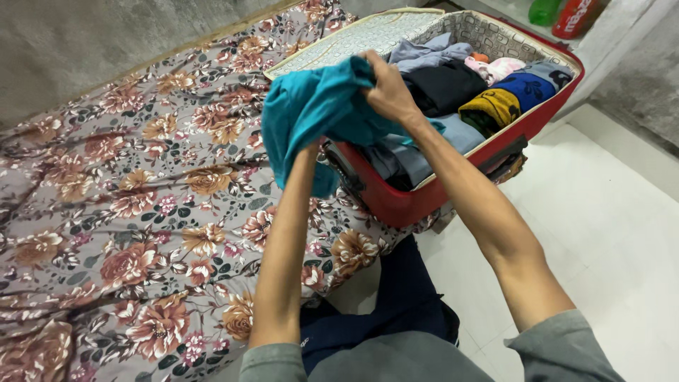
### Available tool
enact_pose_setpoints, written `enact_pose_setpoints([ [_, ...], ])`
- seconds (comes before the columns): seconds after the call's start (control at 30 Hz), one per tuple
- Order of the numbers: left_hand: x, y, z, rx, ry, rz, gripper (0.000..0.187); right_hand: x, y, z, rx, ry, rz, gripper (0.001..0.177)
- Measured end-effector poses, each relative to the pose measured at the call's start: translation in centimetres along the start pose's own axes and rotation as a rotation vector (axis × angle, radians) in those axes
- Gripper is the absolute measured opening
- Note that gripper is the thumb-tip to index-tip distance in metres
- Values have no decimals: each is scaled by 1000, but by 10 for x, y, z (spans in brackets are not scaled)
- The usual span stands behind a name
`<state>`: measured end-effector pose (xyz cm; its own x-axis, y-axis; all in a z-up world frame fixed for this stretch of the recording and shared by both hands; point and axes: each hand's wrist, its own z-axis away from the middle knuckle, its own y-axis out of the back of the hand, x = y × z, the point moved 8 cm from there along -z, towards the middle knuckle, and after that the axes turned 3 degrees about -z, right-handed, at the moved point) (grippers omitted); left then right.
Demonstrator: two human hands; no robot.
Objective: The person folds items of clothing, including a teal shirt, a grey garment, and a green checkered shirt, and packs them into a red suitcase resting on a bed.
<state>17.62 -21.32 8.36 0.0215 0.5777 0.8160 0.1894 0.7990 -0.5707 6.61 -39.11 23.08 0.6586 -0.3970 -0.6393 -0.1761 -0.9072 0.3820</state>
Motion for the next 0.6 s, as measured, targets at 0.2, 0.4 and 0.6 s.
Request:
enact_pose_setpoints([
  [0.2, 58, 21, 3, -95, 7, -99, 58, 17, -11, -39, 287, -81, 32, 33],
  [0.4, 111, 94, 30, -58, 15, -229, 51, 114, -26, -72, 424, -249, -419, 13],
  [0.6, 163, 170, 70, 99, 31, -415, 44, 162, -12, -73, 531, -384, -684, 16],
])
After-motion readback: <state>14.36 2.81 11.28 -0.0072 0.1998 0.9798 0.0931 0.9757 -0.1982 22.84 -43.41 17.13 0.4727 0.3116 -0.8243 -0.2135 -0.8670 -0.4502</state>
